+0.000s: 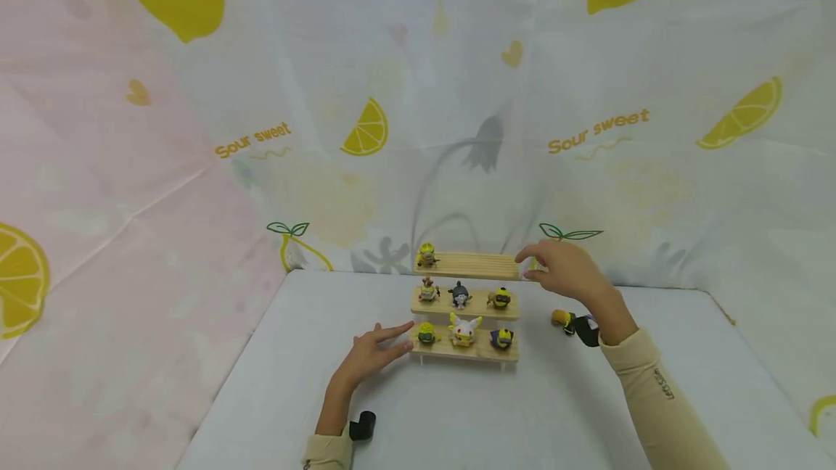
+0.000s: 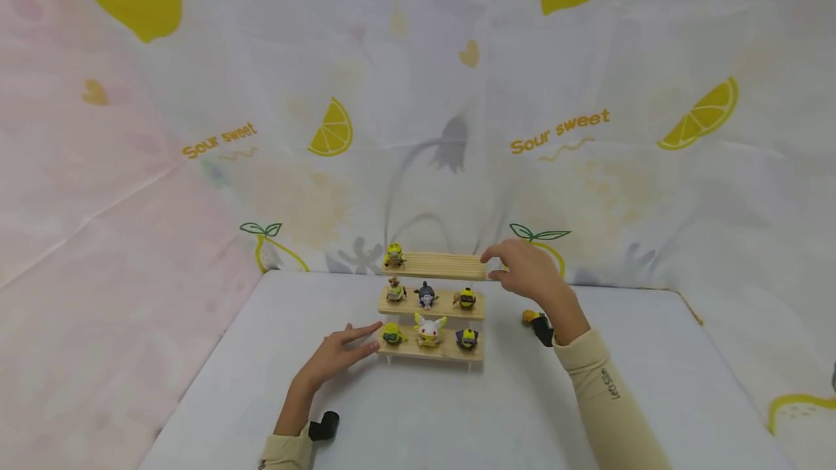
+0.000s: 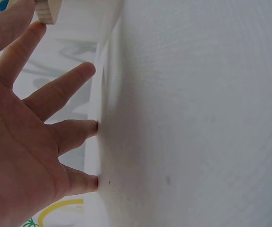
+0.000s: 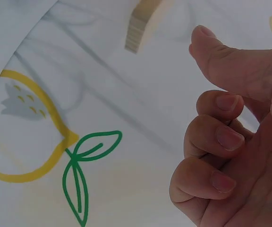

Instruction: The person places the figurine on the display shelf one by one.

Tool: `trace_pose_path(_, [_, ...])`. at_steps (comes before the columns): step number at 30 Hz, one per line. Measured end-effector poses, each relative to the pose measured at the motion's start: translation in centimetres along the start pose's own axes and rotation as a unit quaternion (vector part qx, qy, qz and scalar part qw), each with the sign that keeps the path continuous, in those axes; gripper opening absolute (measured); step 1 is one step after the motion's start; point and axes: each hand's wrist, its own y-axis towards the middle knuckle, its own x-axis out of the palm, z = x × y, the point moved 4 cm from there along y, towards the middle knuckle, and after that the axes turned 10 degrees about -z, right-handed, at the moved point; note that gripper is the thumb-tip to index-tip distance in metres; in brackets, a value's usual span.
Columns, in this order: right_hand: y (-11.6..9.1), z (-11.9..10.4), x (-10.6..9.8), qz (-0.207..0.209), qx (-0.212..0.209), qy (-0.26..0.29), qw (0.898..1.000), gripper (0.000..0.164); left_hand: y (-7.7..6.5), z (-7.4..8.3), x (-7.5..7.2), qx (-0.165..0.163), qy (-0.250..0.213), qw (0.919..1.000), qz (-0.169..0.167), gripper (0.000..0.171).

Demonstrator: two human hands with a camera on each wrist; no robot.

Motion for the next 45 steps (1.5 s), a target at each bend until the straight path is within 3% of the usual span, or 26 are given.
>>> trace_pose_path(5, [-1.3,1.2,0.8,0.007,0.006,0.002,1.0,0.023,0.0,0.0,0.0,0.0,-0.002,1.0,0.0,0.045])
trace_pose_path(18, [-3.8,4.5,4.2,-0.05,0.081,0.001,0.995,0.027,-0.1,0.2,0.1,-0.007,-0.005,1.0,-0.005,0.045])
trace_pose_path(26, [-4.7,5.4,6.4,-0.04,0.1,0.019,0.994,0.023,0.0,0.1,0.1,-0.008,0.001,1.0,0.001,0.044])
trace_pose_path(30, [-5.0,6.1,7.6,-0.039,0.121,0.018,0.992,0.025,-0.1,0.1,0.0,-0.007,-0.006,1.0,0.0,0.045])
trace_pose_path(37, [-4.9,7.6,9.5,-0.064,0.171,-0.003,0.983,0.047,-0.1,0.1,0.1,-0.003,-0.016,0.9999,-0.006,0.046])
trace_pose_path(45, [-3.9,8.0,10.1,-0.078,0.185,-0.026,0.979,0.051,-0.2,0.3,0.0,0.014,-0.013,0.9998,-0.004,0.046])
